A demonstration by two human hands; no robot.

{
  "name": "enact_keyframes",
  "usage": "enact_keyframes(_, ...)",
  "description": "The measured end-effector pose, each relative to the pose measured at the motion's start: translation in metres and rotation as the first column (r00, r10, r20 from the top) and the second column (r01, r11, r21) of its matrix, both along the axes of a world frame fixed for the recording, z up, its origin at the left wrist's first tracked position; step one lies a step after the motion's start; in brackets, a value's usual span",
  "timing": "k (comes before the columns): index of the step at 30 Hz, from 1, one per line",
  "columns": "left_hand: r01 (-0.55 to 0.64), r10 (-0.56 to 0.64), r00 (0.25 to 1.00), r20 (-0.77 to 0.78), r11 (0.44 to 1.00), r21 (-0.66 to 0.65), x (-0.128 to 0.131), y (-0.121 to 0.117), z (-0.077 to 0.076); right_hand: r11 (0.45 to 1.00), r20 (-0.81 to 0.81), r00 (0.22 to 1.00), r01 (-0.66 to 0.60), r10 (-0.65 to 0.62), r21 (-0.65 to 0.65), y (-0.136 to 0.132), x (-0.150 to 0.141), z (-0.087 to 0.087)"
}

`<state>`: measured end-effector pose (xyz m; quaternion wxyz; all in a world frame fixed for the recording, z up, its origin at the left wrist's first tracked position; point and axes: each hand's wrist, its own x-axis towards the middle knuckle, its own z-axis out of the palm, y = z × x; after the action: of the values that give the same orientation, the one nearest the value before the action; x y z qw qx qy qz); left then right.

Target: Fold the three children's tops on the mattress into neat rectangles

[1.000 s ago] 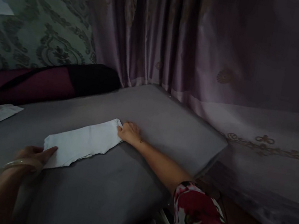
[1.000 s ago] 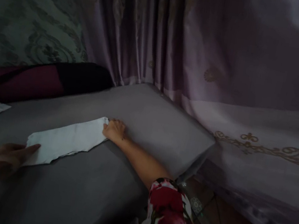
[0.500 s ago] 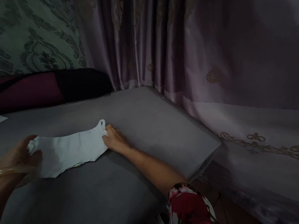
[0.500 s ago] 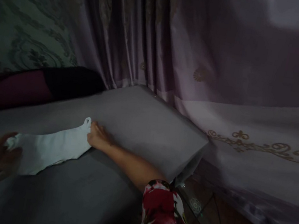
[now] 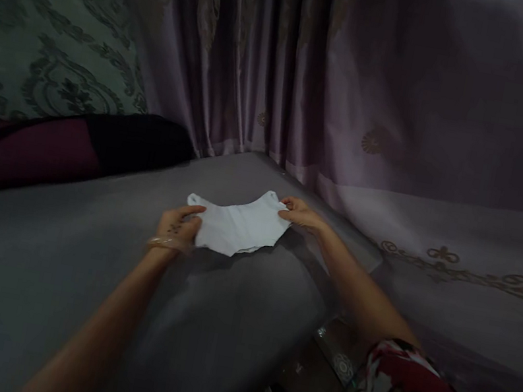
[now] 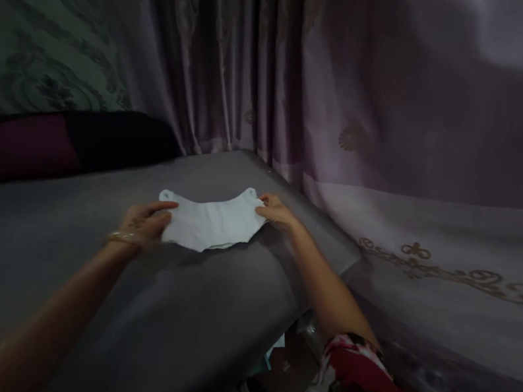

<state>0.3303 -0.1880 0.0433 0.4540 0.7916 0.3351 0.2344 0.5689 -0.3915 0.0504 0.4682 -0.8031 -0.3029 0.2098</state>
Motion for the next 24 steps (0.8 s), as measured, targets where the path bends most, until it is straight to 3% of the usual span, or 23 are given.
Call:
enact_keyframes(3, 0.012, -0.011, 0.999, 0.051, 1.000, -0.022, 0.049, -0.029, -0.005, 0.997, 0.165, 0.986, 0.037, -0.026, -0.062, -0.027, 0.037, 0.005)
enact_keyframes(7, 0.059, -0.041, 0.986, 0.162, 0.993, -0.106, 0.100, -0.059, -0.015, 0.955, 0.448, 0.892, 0.178, -0.056, -0.236, -0.046, 0.079, 0.011)
enact_keyframes(11, 0.089, -0.030, 0.959, 0.283, 0.976, -0.200, 0.134, -0.077, -0.029, 0.927, 0.527, 0.846, 0.258, -0.080, -0.272, -0.050, 0.106, 0.019)
enact_keyframes(13, 0.090, -0.012, 0.953, 0.304, 0.965, -0.245, 0.145, -0.083, -0.037, 0.913, 0.560, 0.824, 0.288, -0.083, -0.289, -0.049, 0.114, 0.021)
enact_keyframes(17, 0.085, -0.014, 0.978, 0.206, 0.935, -0.344, 0.153, -0.092, -0.053, 0.863, 0.634, 0.772, 0.349, -0.044, -0.366, -0.044, 0.117, 0.018)
enact_keyframes(21, 0.072, -0.027, 0.991, 0.129, 0.931, -0.357, 0.151, -0.091, -0.065, 0.764, 0.719, 0.695, 0.449, 0.028, -0.464, -0.038, 0.109, 0.005)
enact_keyframes(24, 0.066, -0.036, 0.995, 0.093, 0.939, -0.338, 0.148, -0.085, -0.071, 0.729, 0.731, 0.682, 0.487, 0.027, -0.481, -0.035, 0.102, -0.008)
